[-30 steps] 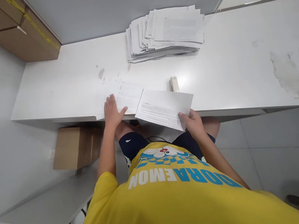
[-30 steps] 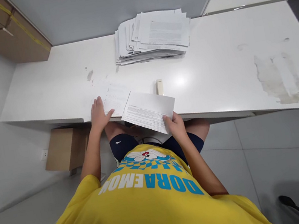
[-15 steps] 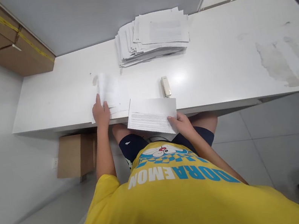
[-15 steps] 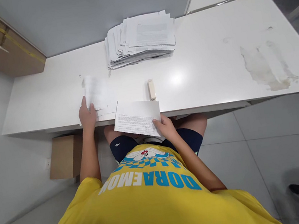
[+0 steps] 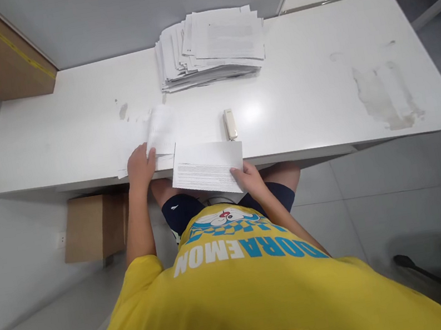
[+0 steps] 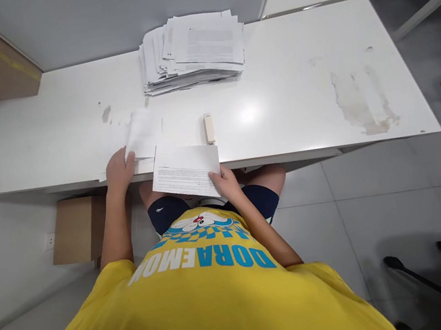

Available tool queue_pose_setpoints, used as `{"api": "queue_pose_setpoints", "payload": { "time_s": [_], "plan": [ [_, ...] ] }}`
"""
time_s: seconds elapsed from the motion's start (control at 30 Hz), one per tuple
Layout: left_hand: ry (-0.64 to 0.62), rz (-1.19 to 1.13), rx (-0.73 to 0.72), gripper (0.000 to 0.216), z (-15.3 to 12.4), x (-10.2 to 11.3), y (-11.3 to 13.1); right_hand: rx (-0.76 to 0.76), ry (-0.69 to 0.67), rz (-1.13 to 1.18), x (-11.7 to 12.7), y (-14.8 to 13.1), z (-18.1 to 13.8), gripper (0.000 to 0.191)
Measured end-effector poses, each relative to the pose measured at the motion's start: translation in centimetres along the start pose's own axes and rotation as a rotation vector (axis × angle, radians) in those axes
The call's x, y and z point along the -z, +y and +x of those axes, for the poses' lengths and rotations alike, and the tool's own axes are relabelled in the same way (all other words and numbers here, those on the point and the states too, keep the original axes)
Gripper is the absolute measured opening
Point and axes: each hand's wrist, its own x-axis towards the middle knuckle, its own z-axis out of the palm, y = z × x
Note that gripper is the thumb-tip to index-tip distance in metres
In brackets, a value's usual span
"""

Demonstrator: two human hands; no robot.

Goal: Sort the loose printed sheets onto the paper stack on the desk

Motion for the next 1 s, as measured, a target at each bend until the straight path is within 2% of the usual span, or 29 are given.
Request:
{"api": "queue_pose_setpoints", "payload": {
  "time_s": [0.2,0.4,0.5,0.57,0.63,0.7,0.77,0.83,0.9,1.0],
  "plan": [
    [0.007,0.081,-0.008,0.074,0.2,-0.2,0.1,0.015,0.091,0.054,1.2,0.1,-1.8,0.037],
    [0.063,0.028,0.025,0.049,0.5,-0.7,0.6,0.024,0.144,0.086,2.5,1.6,-2.9,0.038],
    [0.176,-0.047,0.176,0.036,0.7,-0.7,0.9,0.037,0.115,0.086,2.8,2.1,-2.7,0.041],
    [0.310,-0.105,0.277,0.037,0.4,-0.2,1.5,0.030,0.088,0.107,2.5,2.3,-2.2,0.043],
    [0.465,-0.160,0.278,0.036,-0.4,0.5,2.3,-0.002,0.053,0.160,1.8,2.3,-1.6,0.045],
    [0.571,-0.187,0.169,0.033,-1.9,1.3,3.2,-0.055,0.000,0.234,0.6,2.2,-1.1,0.046],
    [0.592,-0.167,-0.010,0.030,-3.8,1.8,4.1,-0.110,-0.070,0.309,-0.8,2.1,-0.6,0.049],
    [0.514,-0.099,-0.217,0.026,-5.9,1.6,4.8,-0.161,-0.129,0.379,-2.1,2.0,-0.2,0.052],
    [0.370,-0.006,-0.387,0.021,-7.7,0.9,5.2,-0.208,-0.176,0.449,-3.2,1.9,0.0,0.055],
    [0.174,0.089,-0.539,0.018,-9.4,-0.7,5.6,-0.206,-0.235,0.525,-4.1,1.5,0.3,0.063]
  ]
}}
